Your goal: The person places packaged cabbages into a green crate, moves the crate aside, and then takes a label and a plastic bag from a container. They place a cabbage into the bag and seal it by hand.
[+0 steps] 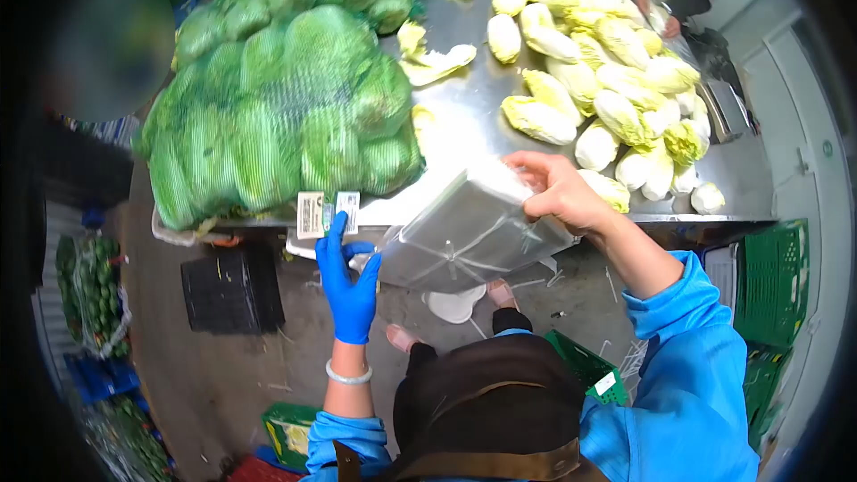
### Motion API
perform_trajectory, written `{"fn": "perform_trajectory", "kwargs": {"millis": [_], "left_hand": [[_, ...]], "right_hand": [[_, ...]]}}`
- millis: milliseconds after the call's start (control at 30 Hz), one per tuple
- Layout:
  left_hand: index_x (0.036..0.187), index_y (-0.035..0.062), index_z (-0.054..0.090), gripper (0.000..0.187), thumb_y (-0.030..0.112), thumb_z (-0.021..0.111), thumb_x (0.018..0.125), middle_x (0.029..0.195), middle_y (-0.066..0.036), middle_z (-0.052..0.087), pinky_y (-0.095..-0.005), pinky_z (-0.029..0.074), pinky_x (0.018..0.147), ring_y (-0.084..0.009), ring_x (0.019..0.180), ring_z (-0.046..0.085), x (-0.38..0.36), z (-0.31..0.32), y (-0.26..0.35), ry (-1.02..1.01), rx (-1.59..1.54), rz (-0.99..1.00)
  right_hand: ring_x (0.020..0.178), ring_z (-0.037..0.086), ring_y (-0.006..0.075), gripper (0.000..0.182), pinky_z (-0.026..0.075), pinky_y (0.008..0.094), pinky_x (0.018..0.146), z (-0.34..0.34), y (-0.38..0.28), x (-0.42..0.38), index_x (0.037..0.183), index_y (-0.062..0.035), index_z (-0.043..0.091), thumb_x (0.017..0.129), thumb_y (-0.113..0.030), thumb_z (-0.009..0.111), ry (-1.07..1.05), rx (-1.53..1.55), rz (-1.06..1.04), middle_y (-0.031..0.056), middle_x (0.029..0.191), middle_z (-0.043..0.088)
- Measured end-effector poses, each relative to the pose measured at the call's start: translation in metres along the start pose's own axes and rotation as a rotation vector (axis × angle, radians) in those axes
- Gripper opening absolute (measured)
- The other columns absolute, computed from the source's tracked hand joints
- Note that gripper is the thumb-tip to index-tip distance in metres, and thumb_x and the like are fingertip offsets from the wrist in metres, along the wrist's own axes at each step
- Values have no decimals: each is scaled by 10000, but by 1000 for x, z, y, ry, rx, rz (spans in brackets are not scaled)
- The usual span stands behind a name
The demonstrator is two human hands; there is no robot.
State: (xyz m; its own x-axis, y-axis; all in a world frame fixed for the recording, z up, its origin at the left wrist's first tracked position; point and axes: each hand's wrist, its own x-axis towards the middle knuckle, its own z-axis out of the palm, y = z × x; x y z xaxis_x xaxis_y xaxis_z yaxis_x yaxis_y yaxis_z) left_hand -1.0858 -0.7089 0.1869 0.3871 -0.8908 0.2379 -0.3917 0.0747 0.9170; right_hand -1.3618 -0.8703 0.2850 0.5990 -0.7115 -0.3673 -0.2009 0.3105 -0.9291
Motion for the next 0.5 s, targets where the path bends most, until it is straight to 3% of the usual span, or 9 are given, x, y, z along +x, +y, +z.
{"fn": "perform_trajectory", "kwargs": {"millis": [33,67,133,233,300,333,433,500], "left_hand": [[1405,41,380,698,-75,625,762,1158,-65,442,-272,451,791,-141,837,554,-1,3,-1,-26,26,12],[1413,41,377,684,-6,607,771,1007,-84,496,-326,403,876,-188,918,508,0,7,8,-33,-4,-51],[1411,21,368,687,-22,606,768,1045,-78,512,-310,414,859,-167,891,516,-1,11,13,-30,-42,-55],[1429,-7,313,734,-58,611,760,1066,-45,548,-258,445,786,-113,818,527,-3,19,37,-46,-448,-246],[1442,-4,286,765,-70,617,755,1049,-35,551,-240,453,757,-96,795,526,-15,14,42,-117,-623,-359],[1458,0,251,805,-74,622,747,964,-31,563,-234,443,731,-94,788,527,-21,11,51,-157,-680,-388],[1474,37,235,841,-75,619,734,800,-27,588,-225,414,661,-101,708,536,-36,0,79,-220,-848,-339],[1478,57,232,861,-79,628,726,780,-42,589,-251,440,673,-115,693,542,-48,-1,85,-253,-844,-314]], "right_hand": [[890,574,112,605,455,232,700,-2,0,-4,1218,37,514,614,74,537,17,13,13,73,1017,618],[831,584,109,633,459,229,658,-7,3,-7,1237,20,499,607,58,539,31,28,32,67,993,624],[689,573,109,653,448,231,604,-18,10,-10,1262,25,475,614,20,549,58,43,53,43,874,618],[631,530,115,608,429,239,569,-43,39,-7,1215,42,523,608,29,560,250,188,108,47,780,570],[626,522,118,581,428,247,581,-75,74,0,1178,57,537,599,24,566,265,233,148,52,750,556],[627,522,119,567,428,248,585,-86,84,1,1166,59,542,601,26,565,288,234,170,54,747,557],[627,524,119,478,426,249,584,-101,87,23,1074,58,585,597,28,573,277,163,225,51,731,563],[625,527,119,405,423,250,579,-107,84,44,994,55,624,592,29,580,247,86,265,47,719,568]]}}
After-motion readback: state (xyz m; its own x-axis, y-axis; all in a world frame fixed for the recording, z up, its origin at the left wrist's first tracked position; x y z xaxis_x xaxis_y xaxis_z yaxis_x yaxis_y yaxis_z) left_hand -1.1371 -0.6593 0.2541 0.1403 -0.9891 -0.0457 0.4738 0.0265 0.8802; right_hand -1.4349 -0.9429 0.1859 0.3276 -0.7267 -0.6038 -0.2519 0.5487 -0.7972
